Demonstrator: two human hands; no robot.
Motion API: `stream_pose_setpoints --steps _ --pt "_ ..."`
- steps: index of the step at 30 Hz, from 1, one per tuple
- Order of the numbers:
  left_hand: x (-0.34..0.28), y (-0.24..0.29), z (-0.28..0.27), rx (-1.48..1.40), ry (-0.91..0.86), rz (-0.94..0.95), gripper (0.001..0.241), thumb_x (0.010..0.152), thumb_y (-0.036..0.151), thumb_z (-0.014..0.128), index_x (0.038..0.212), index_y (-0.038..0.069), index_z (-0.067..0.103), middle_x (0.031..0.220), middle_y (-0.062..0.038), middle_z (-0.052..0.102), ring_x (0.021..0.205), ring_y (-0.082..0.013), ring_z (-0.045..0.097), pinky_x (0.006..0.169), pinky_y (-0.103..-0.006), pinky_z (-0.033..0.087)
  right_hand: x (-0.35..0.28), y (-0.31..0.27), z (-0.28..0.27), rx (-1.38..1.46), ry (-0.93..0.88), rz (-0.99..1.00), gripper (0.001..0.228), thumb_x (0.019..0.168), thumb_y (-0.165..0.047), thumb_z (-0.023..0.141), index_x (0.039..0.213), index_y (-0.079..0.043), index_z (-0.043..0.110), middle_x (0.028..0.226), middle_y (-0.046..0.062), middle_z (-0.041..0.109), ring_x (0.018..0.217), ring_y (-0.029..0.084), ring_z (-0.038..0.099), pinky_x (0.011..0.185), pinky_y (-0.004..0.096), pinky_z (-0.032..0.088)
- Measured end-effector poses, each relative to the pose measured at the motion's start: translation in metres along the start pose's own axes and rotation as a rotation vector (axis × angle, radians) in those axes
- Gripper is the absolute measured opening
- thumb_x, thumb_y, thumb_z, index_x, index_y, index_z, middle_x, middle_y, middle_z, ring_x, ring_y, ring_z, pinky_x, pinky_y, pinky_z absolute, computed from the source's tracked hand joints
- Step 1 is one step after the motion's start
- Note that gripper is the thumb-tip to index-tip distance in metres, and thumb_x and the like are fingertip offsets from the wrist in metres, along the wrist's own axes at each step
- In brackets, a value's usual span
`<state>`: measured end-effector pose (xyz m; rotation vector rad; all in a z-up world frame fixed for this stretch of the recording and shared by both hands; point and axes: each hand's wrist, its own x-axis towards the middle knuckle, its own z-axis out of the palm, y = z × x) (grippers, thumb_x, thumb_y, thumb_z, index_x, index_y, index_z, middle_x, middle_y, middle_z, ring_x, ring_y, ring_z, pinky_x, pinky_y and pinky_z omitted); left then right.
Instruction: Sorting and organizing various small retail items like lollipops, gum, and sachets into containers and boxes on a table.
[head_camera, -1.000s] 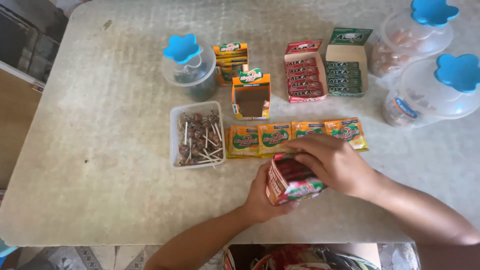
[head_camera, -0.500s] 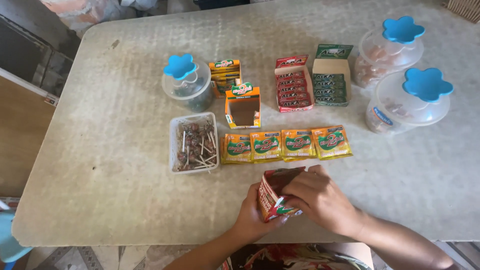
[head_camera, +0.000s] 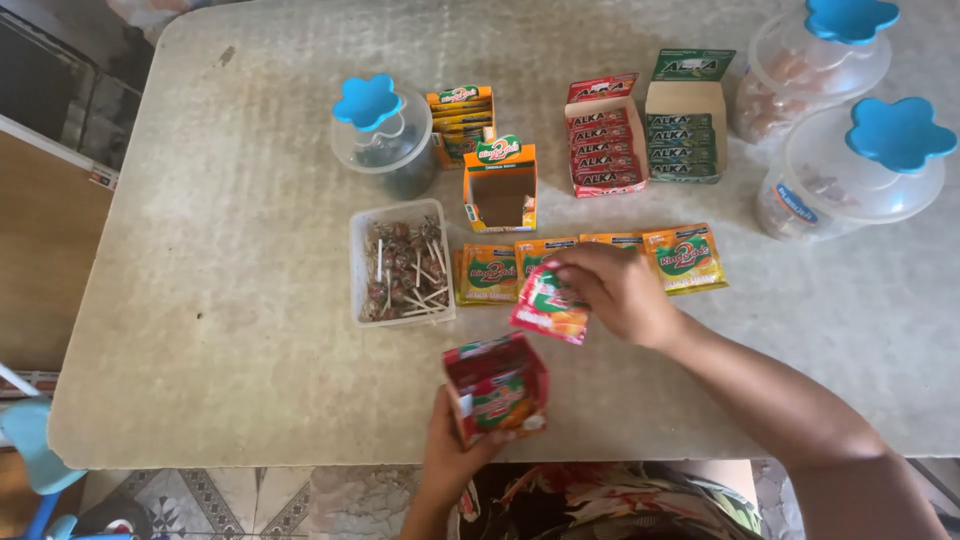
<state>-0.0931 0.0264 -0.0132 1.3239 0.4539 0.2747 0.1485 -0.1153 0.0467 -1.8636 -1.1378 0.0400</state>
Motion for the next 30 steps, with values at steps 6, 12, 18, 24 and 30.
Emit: stream_pose_setpoints --steps 6,12,18,24,30 --pt "-0.012 -0.005 -0.038 -0.172 0.168 0.184 0.068 0.067 0.014 0.08 0.125 0.006 0.046 0.109 -0.016 0.064 0.095 -0.0277 0.066 0.077 -0.0402 0.056 0.011 0.014 0.084 -0.148 -0.282 -0.208 0.012 0.086 -0.011 0.064 0.097 -0.013 0.066 0.093 0.002 0.069 0.081 0.023 0.067 0.06 0.041 0.051" --pt "-0.01 -0.001 -0.033 -0.11 0.209 0.185 0.073 0.065 0.015 0.08 0.128 0.007 0.045 0.108 -0.013 0.064 0.095 -0.0231 0.066 0.077 -0.0359 0.056 0.019 -0.007 0.069 -0.29 -0.042 -0.438 0.02 0.087 -0.007 0.065 0.107 -0.014 0.067 0.101 0.003 0.071 0.088 0.022 0.067 0.071 0.037 0.049" --pt "0.005 0.011 0.008 -0.065 0.077 0.117 0.062 0.067 0.018 0.08 0.117 0.004 0.045 0.112 -0.012 0.062 0.099 -0.0207 0.065 0.083 -0.0338 0.056 0.006 -0.072 -0.001 0.072 -0.167 -0.384 0.029 0.083 -0.027 0.069 0.102 -0.007 0.06 0.091 0.007 0.067 0.075 0.025 0.062 0.072 0.038 0.046" --pt "0.011 0.013 0.039 0.187 -0.027 0.109 0.066 0.065 0.021 0.077 0.121 0.003 0.048 0.106 -0.008 0.064 0.094 -0.0143 0.061 0.081 -0.0285 0.052 -0.018 -0.056 0.013 -0.335 -0.283 -0.424 0.018 0.077 -0.018 0.071 0.089 -0.013 0.059 0.078 0.002 0.062 0.066 0.024 0.056 0.067 0.036 0.04" --pt "0.008 0.004 0.028 -0.022 -0.107 -0.026 0.068 0.068 0.02 0.08 0.122 0.006 0.043 0.113 -0.011 0.061 0.102 -0.0216 0.065 0.081 -0.0325 0.056 -0.001 -0.044 -0.022 -0.024 -0.179 -0.291 0.017 0.089 -0.01 0.06 0.103 -0.009 0.068 0.09 0.006 0.073 0.076 0.023 0.069 0.071 0.038 0.049"
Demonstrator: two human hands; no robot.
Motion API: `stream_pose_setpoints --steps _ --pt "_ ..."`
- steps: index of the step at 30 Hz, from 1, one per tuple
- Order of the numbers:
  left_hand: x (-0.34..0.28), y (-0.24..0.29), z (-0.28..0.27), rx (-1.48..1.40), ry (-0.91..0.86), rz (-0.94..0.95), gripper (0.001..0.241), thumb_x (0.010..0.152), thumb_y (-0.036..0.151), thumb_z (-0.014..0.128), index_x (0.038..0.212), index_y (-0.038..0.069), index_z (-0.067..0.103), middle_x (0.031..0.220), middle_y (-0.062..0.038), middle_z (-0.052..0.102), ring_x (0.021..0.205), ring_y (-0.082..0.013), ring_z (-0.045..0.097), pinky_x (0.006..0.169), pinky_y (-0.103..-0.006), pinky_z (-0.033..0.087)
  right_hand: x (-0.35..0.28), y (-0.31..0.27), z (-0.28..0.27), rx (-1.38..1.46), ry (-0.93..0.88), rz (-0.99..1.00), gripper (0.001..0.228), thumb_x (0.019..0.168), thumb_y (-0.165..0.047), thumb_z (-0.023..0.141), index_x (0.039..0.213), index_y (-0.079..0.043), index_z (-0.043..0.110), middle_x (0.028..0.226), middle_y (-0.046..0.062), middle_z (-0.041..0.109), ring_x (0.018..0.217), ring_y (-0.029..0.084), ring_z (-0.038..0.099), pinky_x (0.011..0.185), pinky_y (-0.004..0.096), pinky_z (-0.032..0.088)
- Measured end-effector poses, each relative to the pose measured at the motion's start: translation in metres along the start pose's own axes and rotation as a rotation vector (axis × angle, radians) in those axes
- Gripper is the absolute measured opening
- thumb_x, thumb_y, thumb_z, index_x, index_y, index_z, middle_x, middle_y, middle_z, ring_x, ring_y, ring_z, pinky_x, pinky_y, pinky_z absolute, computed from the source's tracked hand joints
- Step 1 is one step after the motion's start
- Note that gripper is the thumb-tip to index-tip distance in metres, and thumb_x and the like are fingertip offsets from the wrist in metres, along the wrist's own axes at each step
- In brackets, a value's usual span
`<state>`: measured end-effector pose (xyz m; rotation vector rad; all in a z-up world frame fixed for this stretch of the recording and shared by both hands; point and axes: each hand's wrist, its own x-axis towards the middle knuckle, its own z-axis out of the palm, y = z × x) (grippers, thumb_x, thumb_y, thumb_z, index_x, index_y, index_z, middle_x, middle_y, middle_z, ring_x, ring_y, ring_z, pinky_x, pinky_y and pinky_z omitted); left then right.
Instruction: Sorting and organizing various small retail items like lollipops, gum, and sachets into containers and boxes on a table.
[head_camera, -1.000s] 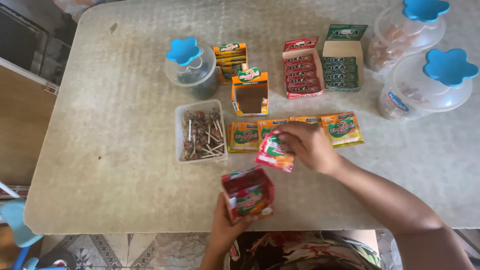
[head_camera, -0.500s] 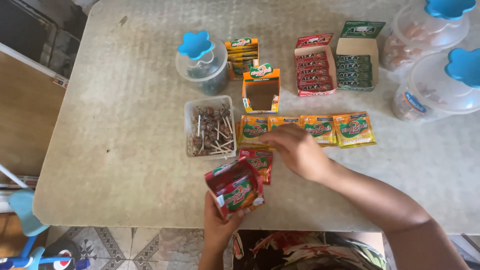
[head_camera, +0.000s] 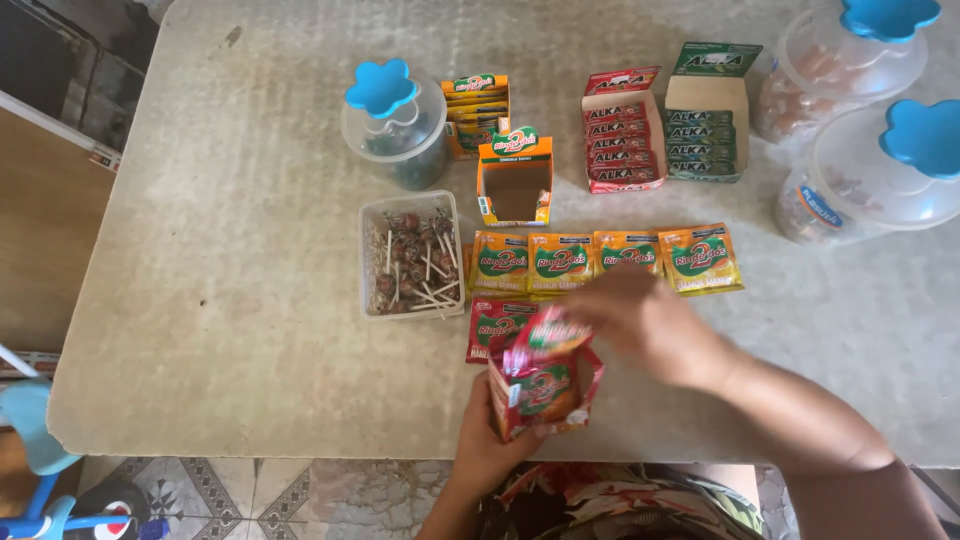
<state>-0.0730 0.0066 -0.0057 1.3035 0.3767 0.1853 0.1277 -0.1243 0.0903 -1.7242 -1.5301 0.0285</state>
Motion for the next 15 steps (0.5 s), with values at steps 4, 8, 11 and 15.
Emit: stream_pose_setpoints --steps 4,8,11,15 --pt "-0.008 -0.002 -0.029 0.024 0.134 -0.003 0.061 0.059 0.015 0.083 0.108 0.007 0.049 0.105 -0.011 0.066 0.093 -0.0247 0.07 0.072 -0.0325 0.06 -0.004 0.053 0.009 -0.076 -0.008 0.524 0.012 0.092 -0.018 0.054 0.097 -0.011 0.062 0.081 0.004 0.068 0.067 0.021 0.06 0.06 0.032 0.043" --pt "-0.01 0.007 -0.045 0.027 0.257 -0.036 0.06 0.065 0.012 0.078 0.117 0.009 0.049 0.104 -0.012 0.068 0.092 -0.0248 0.07 0.072 -0.0335 0.057 -0.024 0.089 0.049 -0.325 -0.29 0.319 0.01 0.09 -0.022 0.057 0.096 -0.023 0.065 0.089 -0.002 0.071 0.08 0.026 0.067 0.064 0.041 0.043" --pt "-0.006 0.007 -0.039 -0.01 0.227 0.049 0.058 0.066 0.012 0.078 0.115 0.008 0.047 0.105 -0.012 0.066 0.094 -0.0242 0.069 0.076 -0.0344 0.057 -0.019 0.077 0.052 -0.447 -0.213 0.077 0.016 0.078 -0.022 0.069 0.094 -0.022 0.066 0.09 -0.006 0.07 0.081 0.021 0.065 0.069 0.037 0.042" --pt "0.006 0.009 -0.02 0.148 0.241 0.064 0.058 0.063 0.017 0.081 0.111 0.006 0.049 0.103 -0.008 0.064 0.092 -0.0176 0.064 0.075 -0.0294 0.053 0.001 0.03 0.009 -0.205 0.109 0.028 0.011 0.091 -0.013 0.061 0.097 -0.005 0.066 0.084 0.007 0.068 0.071 0.027 0.062 0.069 0.037 0.044"
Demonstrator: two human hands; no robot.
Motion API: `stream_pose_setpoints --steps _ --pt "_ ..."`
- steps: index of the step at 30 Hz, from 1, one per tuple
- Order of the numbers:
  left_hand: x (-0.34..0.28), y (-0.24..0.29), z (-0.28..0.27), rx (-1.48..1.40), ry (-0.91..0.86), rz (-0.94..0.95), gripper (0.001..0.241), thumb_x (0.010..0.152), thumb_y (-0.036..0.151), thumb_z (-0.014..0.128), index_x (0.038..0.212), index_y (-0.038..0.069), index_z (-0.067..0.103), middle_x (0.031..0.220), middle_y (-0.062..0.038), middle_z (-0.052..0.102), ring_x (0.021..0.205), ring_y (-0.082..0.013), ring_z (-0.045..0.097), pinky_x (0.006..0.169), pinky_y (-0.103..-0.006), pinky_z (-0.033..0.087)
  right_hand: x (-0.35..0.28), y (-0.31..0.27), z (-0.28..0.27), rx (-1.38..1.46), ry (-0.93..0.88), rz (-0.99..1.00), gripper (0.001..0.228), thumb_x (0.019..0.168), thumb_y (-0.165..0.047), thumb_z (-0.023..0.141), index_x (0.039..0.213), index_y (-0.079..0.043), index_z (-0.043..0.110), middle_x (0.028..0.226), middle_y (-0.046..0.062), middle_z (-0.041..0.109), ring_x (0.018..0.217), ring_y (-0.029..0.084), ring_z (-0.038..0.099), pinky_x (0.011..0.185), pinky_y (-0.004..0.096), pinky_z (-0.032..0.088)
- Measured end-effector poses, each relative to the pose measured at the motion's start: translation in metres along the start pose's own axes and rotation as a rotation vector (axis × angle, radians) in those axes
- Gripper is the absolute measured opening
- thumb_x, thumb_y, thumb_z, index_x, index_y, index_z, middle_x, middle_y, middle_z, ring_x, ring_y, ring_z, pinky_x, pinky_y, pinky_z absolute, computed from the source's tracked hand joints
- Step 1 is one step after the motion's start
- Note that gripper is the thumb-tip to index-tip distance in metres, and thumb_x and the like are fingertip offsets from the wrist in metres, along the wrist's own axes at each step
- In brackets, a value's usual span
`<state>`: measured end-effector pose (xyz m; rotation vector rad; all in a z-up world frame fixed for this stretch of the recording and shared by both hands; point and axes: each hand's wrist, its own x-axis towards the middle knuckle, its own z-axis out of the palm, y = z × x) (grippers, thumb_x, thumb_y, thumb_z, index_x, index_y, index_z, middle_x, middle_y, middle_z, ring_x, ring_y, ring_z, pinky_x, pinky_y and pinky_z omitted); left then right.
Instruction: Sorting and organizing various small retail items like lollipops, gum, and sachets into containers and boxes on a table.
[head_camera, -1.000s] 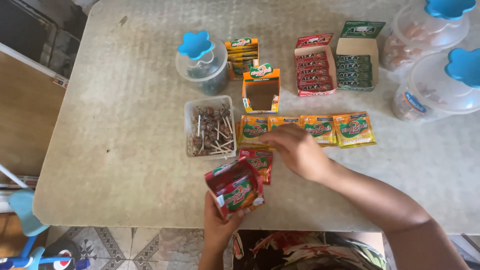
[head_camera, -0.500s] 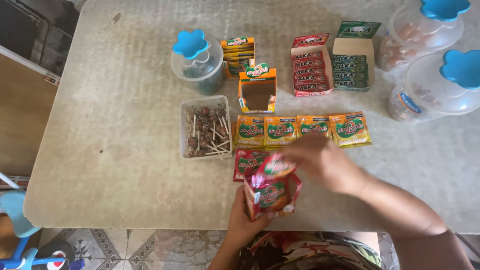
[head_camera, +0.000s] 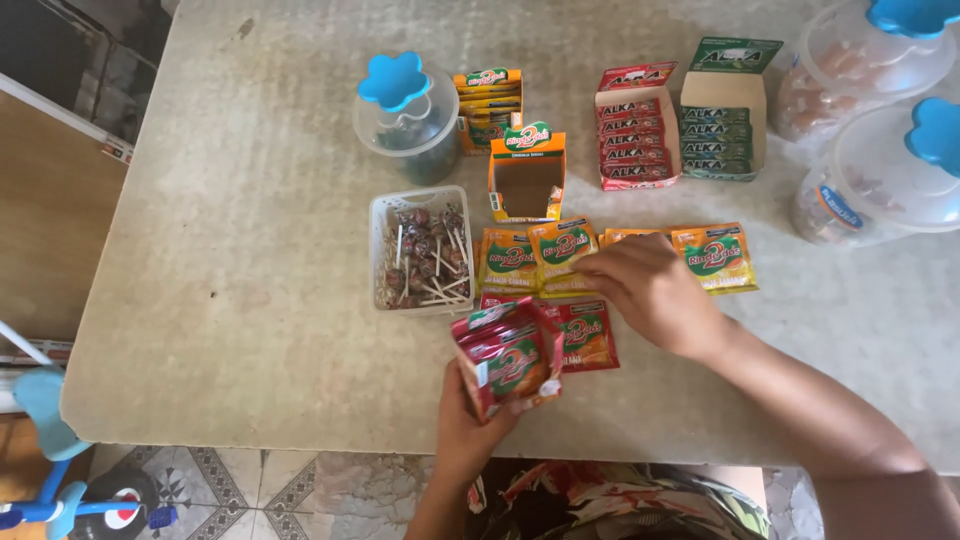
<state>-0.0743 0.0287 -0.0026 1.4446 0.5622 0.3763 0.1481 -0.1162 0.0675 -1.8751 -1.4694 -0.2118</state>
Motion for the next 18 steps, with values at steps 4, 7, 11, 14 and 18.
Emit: stream_pose_setpoints --steps 4,7,11,14,18 --pt "0.001 0.022 0.027 0.076 -0.116 -0.04 0.075 0.057 0.021 0.081 0.124 0.008 0.048 0.109 -0.007 0.068 0.096 -0.0172 0.067 0.077 -0.0291 0.056 -0.004 -0.038 -0.014 0.213 -0.217 -0.012 0.041 0.08 -0.042 0.064 0.104 -0.009 0.062 0.095 0.007 0.065 0.084 0.025 0.062 0.075 0.036 0.045" --pt "-0.002 0.038 0.042 0.295 -0.204 -0.077 0.084 0.058 0.04 0.079 0.13 0.013 0.044 0.103 -0.002 0.071 0.088 -0.0114 0.067 0.075 -0.0291 0.055 -0.015 -0.04 -0.003 -0.154 -0.247 -0.166 0.034 0.076 -0.039 0.072 0.093 -0.012 0.06 0.091 0.006 0.062 0.08 0.026 0.058 0.068 0.038 0.043" --pt "-0.005 0.019 0.046 0.024 -0.288 -0.032 0.072 0.065 0.028 0.078 0.126 0.007 0.046 0.107 -0.006 0.066 0.095 -0.0127 0.061 0.081 -0.0277 0.052 -0.016 -0.037 -0.014 0.0 -0.206 -0.103 0.008 0.083 -0.013 0.068 0.08 -0.014 0.06 0.072 -0.001 0.06 0.066 0.02 0.055 0.064 0.033 0.038" --pt "-0.004 0.017 0.044 0.052 -0.262 -0.057 0.079 0.063 0.033 0.079 0.129 0.008 0.043 0.112 -0.006 0.065 0.099 -0.0134 0.062 0.083 -0.0286 0.052 -0.019 -0.026 -0.026 0.124 -0.137 0.04 0.004 0.085 -0.012 0.065 0.082 -0.011 0.063 0.076 0.001 0.065 0.07 0.02 0.06 0.069 0.033 0.041" --pt "0.0 0.01 0.038 -0.165 -0.156 -0.131 0.083 0.057 0.009 0.084 0.129 0.003 0.043 0.111 -0.012 0.068 0.099 -0.0191 0.067 0.082 -0.0296 0.057 -0.039 0.009 -0.044 0.235 -0.013 0.373 0.005 0.09 -0.003 0.057 0.093 -0.004 0.061 0.088 0.007 0.071 0.081 0.016 0.069 0.073 0.027 0.054"
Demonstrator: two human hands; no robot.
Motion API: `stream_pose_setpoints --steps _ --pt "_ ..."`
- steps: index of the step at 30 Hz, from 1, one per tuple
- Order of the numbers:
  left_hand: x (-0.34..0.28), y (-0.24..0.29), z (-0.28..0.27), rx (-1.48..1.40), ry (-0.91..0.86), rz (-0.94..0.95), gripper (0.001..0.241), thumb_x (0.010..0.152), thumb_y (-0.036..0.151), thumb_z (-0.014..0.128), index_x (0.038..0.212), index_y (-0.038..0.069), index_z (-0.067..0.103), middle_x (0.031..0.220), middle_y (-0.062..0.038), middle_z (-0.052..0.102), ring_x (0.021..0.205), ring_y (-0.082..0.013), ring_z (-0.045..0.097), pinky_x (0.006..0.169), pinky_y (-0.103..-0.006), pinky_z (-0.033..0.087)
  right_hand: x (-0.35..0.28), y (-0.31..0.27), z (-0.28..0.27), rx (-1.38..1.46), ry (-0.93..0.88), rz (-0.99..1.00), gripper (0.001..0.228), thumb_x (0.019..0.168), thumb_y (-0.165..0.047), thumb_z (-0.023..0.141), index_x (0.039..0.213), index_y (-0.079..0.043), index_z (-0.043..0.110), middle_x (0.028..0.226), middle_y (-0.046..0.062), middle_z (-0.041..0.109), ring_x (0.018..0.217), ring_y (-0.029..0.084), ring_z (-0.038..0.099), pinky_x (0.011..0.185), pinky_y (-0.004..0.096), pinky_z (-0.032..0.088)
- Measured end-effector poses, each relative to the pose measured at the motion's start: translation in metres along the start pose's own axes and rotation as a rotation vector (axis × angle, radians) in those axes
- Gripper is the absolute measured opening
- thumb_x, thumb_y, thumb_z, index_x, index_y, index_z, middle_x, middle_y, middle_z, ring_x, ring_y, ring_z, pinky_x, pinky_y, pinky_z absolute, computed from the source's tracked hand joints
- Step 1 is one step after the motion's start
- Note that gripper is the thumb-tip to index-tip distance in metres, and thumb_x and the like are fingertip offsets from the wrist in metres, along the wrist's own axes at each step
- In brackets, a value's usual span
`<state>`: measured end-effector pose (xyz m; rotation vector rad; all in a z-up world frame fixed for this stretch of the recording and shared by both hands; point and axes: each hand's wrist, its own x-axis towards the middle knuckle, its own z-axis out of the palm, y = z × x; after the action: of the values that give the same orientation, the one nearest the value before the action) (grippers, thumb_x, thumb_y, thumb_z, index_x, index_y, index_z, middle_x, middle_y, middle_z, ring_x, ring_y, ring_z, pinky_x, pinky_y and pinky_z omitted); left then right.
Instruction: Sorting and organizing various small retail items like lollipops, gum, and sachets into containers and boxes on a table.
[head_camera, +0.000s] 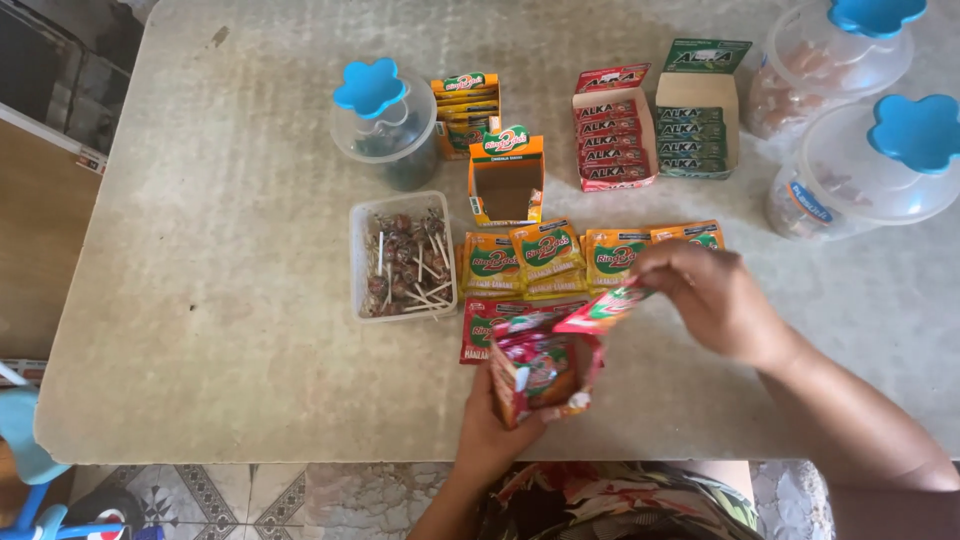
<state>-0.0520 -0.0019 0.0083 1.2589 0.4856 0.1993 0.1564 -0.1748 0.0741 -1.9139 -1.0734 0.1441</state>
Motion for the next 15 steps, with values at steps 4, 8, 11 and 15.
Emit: stream_pose_setpoints --steps 4,8,11,15 --pt "0.001 -0.006 -0.032 0.196 0.129 0.005 0.072 0.057 0.021 0.084 0.118 0.009 0.048 0.109 -0.009 0.067 0.097 -0.0192 0.067 0.077 -0.0301 0.056 0.003 0.037 0.008 -0.096 -0.135 0.087 0.016 0.091 -0.004 0.054 0.097 -0.011 0.067 0.091 0.001 0.071 0.08 0.011 0.067 0.069 0.025 0.05" --pt "-0.002 -0.006 -0.034 0.142 0.109 0.014 0.062 0.065 0.018 0.077 0.118 0.009 0.046 0.107 -0.009 0.065 0.096 -0.0201 0.067 0.076 -0.0314 0.055 -0.006 0.058 0.031 -0.449 -0.185 -0.264 0.011 0.08 -0.007 0.069 0.09 -0.013 0.069 0.082 0.001 0.071 0.069 0.022 0.067 0.059 0.038 0.049" --pt "0.0 -0.007 -0.024 0.13 0.061 0.0 0.063 0.064 0.017 0.079 0.117 0.008 0.047 0.106 -0.009 0.066 0.096 -0.0199 0.067 0.075 -0.0315 0.057 -0.01 0.04 0.023 -0.486 -0.021 -0.311 0.017 0.079 -0.011 0.073 0.096 -0.012 0.07 0.094 0.003 0.068 0.082 0.024 0.064 0.07 0.04 0.047" --pt "0.0 0.014 0.009 0.017 -0.085 0.067 0.074 0.064 0.016 0.079 0.127 0.002 0.042 0.118 -0.014 0.064 0.106 -0.0247 0.066 0.087 -0.0341 0.056 -0.02 -0.011 0.008 -0.25 -0.01 -0.199 0.029 0.081 -0.022 0.069 0.106 -0.007 0.066 0.103 0.008 0.069 0.092 0.027 0.063 0.082 0.039 0.047"
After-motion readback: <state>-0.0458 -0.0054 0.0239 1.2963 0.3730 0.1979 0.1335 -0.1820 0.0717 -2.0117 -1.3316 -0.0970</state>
